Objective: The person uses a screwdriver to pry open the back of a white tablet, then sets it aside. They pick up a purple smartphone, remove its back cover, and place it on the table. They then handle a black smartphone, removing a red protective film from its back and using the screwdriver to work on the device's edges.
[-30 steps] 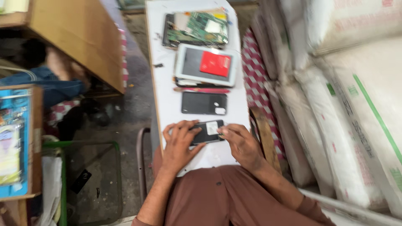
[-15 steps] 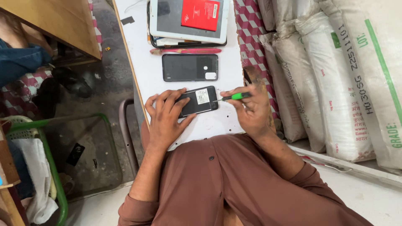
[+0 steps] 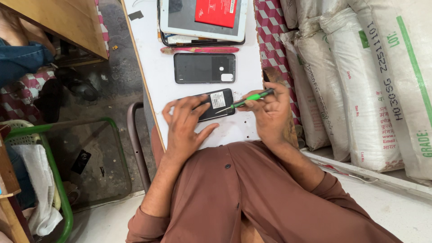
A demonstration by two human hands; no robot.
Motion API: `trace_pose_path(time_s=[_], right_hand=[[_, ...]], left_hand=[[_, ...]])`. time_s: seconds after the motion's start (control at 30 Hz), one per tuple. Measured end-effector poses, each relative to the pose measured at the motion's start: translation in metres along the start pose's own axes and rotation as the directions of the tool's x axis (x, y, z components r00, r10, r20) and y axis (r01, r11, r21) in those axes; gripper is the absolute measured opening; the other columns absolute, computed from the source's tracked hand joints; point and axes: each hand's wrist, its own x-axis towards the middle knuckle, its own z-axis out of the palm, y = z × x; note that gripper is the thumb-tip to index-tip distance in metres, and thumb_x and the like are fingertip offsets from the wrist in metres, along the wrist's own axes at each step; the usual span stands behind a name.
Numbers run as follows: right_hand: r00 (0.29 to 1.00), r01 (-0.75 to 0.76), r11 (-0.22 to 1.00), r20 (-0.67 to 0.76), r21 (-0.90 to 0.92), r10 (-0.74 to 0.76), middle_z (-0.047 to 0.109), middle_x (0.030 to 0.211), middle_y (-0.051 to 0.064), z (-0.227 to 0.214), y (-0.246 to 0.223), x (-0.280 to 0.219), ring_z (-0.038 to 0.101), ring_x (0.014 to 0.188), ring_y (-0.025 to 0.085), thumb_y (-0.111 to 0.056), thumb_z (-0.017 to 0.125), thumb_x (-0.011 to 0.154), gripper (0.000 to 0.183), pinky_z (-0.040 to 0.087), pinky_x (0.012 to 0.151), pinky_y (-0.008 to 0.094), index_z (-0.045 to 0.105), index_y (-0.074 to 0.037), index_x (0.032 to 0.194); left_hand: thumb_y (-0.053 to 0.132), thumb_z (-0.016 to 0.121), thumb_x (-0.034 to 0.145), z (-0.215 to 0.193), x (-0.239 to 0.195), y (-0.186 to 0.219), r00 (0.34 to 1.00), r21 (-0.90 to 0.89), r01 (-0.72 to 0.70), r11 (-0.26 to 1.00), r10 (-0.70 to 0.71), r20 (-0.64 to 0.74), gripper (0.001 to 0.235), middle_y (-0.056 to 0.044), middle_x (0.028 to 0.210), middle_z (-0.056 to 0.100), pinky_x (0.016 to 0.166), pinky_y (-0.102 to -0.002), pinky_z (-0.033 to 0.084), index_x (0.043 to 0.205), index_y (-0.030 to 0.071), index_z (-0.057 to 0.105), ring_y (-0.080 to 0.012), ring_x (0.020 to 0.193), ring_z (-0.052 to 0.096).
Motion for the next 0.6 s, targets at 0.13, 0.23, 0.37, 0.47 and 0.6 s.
trace_pose_path(time_s=[0.13,0.23,0.37,0.47,0.6], right_hand=[[0.976,-0.217,0.891,0.092,0.398,0.196,0.068,0.113,0.022,0.018,0.010,-0.001,0.073,0.103,0.026,-0.003,0.064,0.104,0.040,0.067,0.088,0.043,0.036,-0.002,0.133],[0.930,-0.367,0.811,0.199,0.454,0.310,0.068,0.111,0.023,0.026,0.016,0.000,0.074,0.102,0.028,-0.004,0.064,0.104,0.032,0.067,0.088,0.044,0.042,0.001,0.126],[0.866,-0.482,0.790,0.339,0.377,0.367,0.070,0.110,0.021,0.025,0.012,0.000,0.076,0.100,0.029,-0.009,0.062,0.106,0.026,0.068,0.087,0.044,0.046,0.001,0.124],[0.891,-0.347,0.934,0.341,0.089,0.298,0.072,0.112,0.016,0.016,-0.008,0.006,0.076,0.099,0.023,-0.013,0.059,0.106,0.026,0.066,0.085,0.037,0.051,-0.001,0.128],[0.935,0.116,0.847,0.344,-0.519,0.083,0.072,0.109,0.011,0.004,-0.041,0.017,0.071,0.096,0.018,-0.009,0.071,0.099,0.022,0.060,0.082,0.033,0.068,0.001,0.119]], left_hand=[[0.029,0.087,0.081,0.003,0.005,0.005,0.993,-0.392,0.117,0.913,-0.100,0.062,0.064,-0.006,0.136,0.066,0.109,-0.043,0.045,0.137,0.009,0.064,-0.0264,0.127,0.062],[0.022,0.081,0.088,0.003,0.008,0.005,0.991,-0.579,0.133,0.805,-0.117,0.064,0.054,-0.011,0.138,0.066,0.107,-0.041,0.051,0.137,0.007,0.064,-0.0272,0.129,0.064],[0.019,0.072,0.101,0.005,0.002,0.001,0.991,-0.763,0.120,0.636,-0.119,0.056,0.025,-0.012,0.134,0.068,0.104,-0.034,0.059,0.123,0.007,0.070,-0.0233,0.127,0.066],[0.022,0.067,0.105,0.005,-0.007,-0.008,0.986,-0.790,0.122,0.600,-0.162,0.029,0.021,-0.011,0.117,0.074,0.096,-0.030,0.059,0.114,0.004,0.073,-0.0207,0.112,0.070],[0.025,0.065,0.106,0.004,-0.023,-0.019,0.932,-0.795,0.272,0.543,-0.353,0.078,0.024,-0.006,0.089,0.072,0.073,-0.025,0.056,0.103,0.003,0.072,-0.0140,0.081,0.071]])
